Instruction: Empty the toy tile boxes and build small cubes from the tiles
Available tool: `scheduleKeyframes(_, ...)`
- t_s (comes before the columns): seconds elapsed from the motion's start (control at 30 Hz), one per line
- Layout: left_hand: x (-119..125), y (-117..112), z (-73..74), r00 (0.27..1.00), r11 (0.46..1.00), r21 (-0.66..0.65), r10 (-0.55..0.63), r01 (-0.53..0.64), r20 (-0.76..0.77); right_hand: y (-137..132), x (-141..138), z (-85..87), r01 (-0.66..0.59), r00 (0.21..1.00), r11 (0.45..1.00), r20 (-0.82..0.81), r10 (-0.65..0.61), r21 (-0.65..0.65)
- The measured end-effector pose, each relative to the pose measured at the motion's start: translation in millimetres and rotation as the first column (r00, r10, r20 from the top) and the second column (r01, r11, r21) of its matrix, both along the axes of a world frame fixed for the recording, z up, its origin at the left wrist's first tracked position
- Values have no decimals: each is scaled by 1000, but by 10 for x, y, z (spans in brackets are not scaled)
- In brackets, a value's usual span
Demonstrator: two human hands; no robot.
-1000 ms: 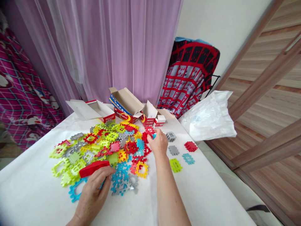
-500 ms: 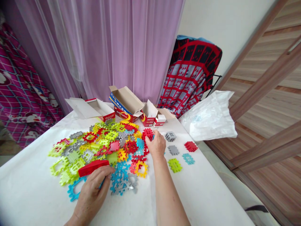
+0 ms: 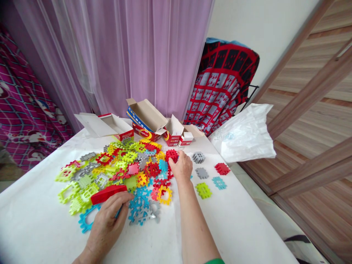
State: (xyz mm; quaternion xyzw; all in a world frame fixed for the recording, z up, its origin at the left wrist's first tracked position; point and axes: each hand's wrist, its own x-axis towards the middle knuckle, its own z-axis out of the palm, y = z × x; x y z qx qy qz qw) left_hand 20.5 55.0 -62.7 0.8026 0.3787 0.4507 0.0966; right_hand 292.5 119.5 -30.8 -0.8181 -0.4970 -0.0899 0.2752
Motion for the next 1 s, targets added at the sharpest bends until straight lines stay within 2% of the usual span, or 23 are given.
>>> scheduleKeyframes(1.0,-3,-1,-6,999,1000,21,-8,9,-38,-21,-62,49,46,999,995,23,-44,-87)
